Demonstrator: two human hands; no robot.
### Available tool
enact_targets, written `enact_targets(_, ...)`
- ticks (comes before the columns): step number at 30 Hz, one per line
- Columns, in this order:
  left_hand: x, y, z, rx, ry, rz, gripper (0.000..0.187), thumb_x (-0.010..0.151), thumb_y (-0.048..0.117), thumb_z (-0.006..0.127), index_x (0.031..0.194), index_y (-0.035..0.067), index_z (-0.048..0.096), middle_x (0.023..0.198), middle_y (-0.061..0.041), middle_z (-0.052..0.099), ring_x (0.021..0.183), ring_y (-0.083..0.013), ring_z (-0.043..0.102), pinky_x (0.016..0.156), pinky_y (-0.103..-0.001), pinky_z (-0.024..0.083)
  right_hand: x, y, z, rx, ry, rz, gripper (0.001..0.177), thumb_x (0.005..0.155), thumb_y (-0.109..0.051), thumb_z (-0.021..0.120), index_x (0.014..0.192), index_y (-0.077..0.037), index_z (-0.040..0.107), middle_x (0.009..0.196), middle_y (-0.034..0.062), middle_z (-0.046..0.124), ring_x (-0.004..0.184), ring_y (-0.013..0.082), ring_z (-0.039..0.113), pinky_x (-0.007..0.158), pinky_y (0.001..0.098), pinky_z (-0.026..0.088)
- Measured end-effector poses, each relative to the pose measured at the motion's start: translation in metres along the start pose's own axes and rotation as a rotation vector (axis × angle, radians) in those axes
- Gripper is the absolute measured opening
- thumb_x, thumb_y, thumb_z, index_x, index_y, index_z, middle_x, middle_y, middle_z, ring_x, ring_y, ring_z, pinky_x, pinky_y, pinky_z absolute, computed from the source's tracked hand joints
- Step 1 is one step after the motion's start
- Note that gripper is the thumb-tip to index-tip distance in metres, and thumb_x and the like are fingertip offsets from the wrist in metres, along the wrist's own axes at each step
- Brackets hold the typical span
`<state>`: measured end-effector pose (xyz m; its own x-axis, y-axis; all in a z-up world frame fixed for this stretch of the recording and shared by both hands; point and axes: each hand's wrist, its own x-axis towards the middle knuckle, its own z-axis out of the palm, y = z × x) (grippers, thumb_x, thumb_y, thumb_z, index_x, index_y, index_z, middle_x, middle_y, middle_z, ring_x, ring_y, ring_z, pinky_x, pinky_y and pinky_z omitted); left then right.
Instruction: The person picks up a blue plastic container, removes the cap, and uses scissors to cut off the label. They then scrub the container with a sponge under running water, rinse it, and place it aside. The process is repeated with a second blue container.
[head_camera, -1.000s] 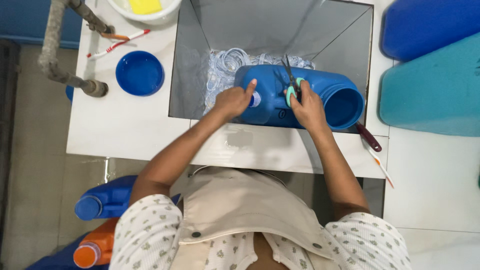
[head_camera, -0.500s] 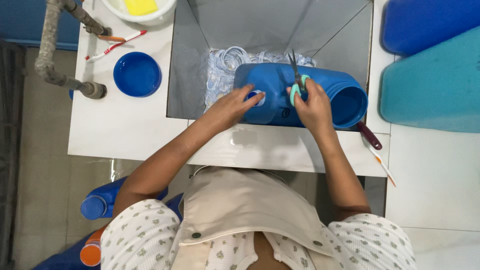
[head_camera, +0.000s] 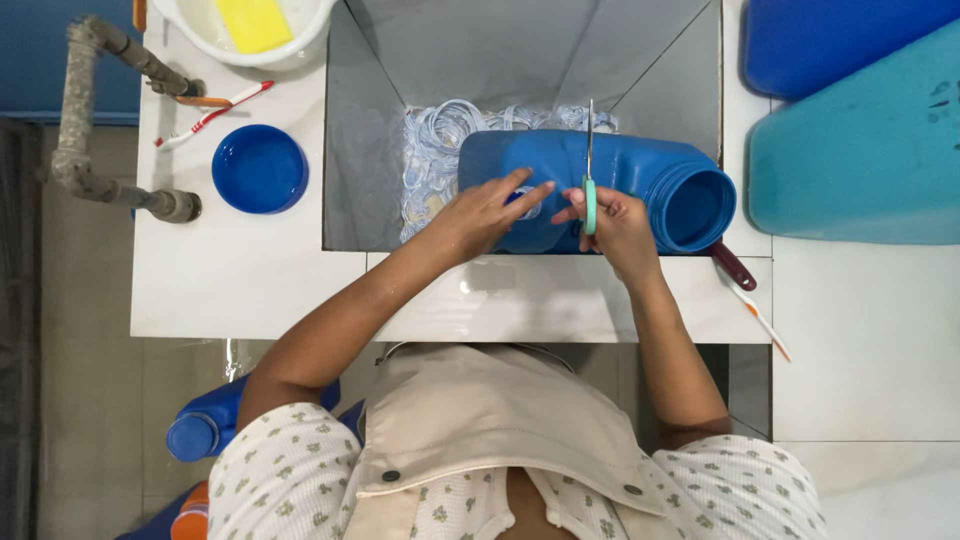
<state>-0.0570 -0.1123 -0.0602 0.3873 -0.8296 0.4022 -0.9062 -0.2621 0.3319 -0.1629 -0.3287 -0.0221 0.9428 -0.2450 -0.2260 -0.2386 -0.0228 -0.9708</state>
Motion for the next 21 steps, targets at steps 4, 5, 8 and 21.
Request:
enact_targets(4,0.004,-0.001,0.012,-0.131,-0.08,-0.184,0.048,0.086,0.022,0.076,0.125,0.0,0.06,0.115,-0.023,0.069,0.089,-0.0387,0.072,0.073,-0.046,0.059,-0.008,-0.007,0.003,-0.015,0.014,0.003,0.037,0.097,-0.035,0.069,0.109,-0.001,0.075,0.079,0.0093,0.076,0.047,0.0038,0.053,0.041,0.0192,0.039)
enact_targets(5,0.008,0.001,0.011,-0.177,-0.072,-0.265,0.049,0.086,0.032,0.08,0.116,-0.003,0.062,0.108,-0.025,0.07,0.083,-0.0406,0.071,0.07,-0.047,0.058,-0.009,-0.009,0.003,-0.043,0.0,-0.006,0.036,0.098,-0.035,0.069,0.108,-0.001,0.076,0.079,0.0091,0.076,0.048,0.0036,0.052,0.041,0.0193,0.039)
enact_targets(8,0.017,0.01,0.001,-0.17,-0.321,-0.663,0.049,0.097,0.05,0.074,0.1,0.001,0.069,0.082,-0.021,0.072,0.075,-0.0343,0.073,0.072,-0.043,0.059,-0.013,-0.009,0.006,-0.059,-0.049,-0.008,0.036,0.098,-0.035,0.069,0.106,-0.001,0.077,0.077,0.0097,0.075,0.049,0.0033,0.054,0.042,0.0198,0.041)
enact_targets(21,-0.022,-0.036,0.0,-1.218,0.206,-0.684,0.057,0.089,-0.001,0.08,0.127,0.011,0.039,0.115,-0.006,0.061,0.109,-0.014,0.062,0.094,-0.028,0.054,-0.014,0.022,0.029,0.549,-0.633,0.212,0.053,0.104,-0.053,0.054,0.1,-0.003,0.068,0.077,0.0179,0.071,0.045,0.0094,0.045,0.043,0.0227,0.034)
